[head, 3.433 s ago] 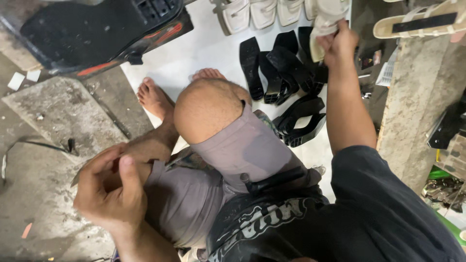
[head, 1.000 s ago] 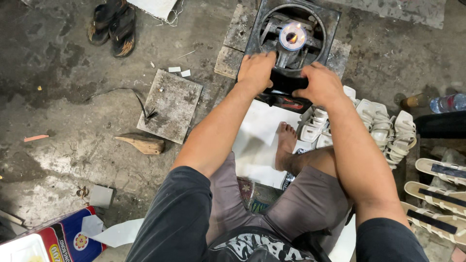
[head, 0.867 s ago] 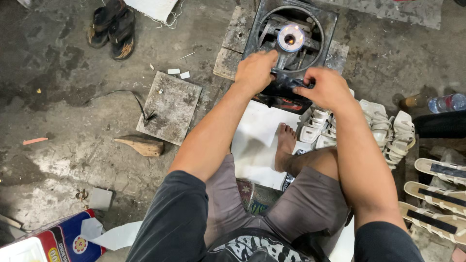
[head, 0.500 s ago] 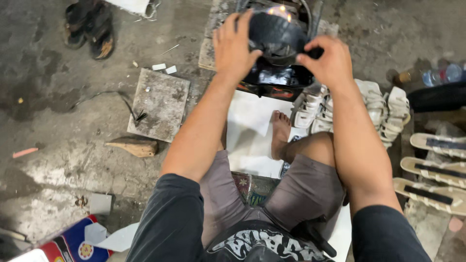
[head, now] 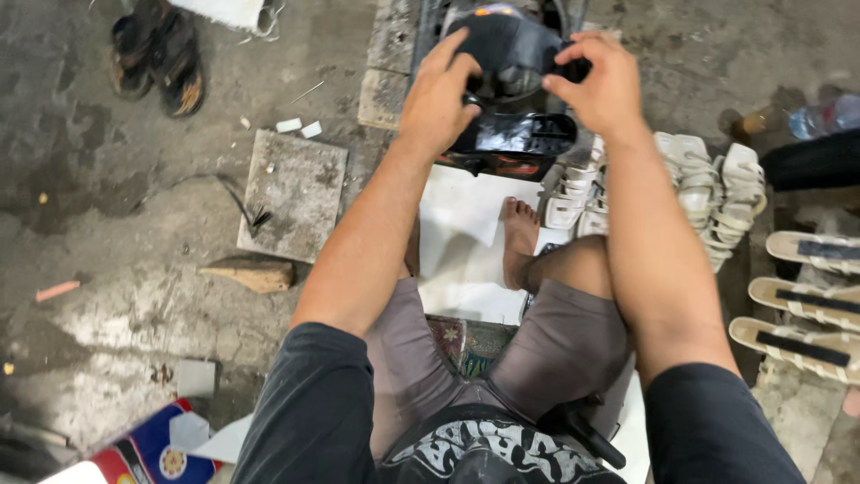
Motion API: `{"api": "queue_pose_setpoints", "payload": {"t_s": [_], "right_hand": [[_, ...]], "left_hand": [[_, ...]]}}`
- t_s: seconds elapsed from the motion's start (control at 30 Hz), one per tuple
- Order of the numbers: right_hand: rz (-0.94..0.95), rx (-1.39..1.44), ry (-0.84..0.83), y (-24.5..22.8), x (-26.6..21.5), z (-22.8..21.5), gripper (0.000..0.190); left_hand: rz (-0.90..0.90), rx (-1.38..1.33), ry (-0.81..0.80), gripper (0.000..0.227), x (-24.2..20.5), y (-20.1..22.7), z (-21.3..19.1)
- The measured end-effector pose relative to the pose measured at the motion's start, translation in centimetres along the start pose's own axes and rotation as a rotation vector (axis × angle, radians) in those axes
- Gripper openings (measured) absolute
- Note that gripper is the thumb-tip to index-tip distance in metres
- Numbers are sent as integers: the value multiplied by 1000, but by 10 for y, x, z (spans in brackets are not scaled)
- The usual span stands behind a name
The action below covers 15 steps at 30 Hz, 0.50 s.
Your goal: The person assembles white plastic slipper soles with black rubber insoles. They place the insole onto the sole, press the edges, and use a knife to tuck the insole into the sole's grooves. The process is repeated for multiple pairs.
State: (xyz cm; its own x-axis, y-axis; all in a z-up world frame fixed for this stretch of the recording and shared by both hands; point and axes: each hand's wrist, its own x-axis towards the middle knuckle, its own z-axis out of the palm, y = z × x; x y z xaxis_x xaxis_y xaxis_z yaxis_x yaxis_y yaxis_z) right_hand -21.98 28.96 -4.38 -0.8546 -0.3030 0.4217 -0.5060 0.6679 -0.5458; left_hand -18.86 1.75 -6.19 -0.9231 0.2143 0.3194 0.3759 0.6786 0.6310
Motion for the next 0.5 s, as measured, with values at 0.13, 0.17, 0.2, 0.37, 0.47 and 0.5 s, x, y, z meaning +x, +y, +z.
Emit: {"api": "queue_pose_setpoints", "payload": {"t_s": [0.13,0.17,0.2,0.37,0.47,0.5], "right_hand": [[-85,31,-150,-12,-7,-17,31],[-88,41,-156,-14,-7,-19,31],[-92,51,-162,-16,-7,-19,31],[-147,55,-30,-14,-9,-21,52],[-124,47,80,-12,-6,-18,59],[-112,28,100,-12,-7,-18,59]], "left_hand": [[108,46,-104,45,1,-6,-9],[112,6,-140,43,1,-7,-10],[103,-19,-142,41,0,-7,-10],[126,-40,-11,34,5,-7,0],[-92,25,120,27,10,-13,5],[-119,55,139,29,12,-16,5]]}}
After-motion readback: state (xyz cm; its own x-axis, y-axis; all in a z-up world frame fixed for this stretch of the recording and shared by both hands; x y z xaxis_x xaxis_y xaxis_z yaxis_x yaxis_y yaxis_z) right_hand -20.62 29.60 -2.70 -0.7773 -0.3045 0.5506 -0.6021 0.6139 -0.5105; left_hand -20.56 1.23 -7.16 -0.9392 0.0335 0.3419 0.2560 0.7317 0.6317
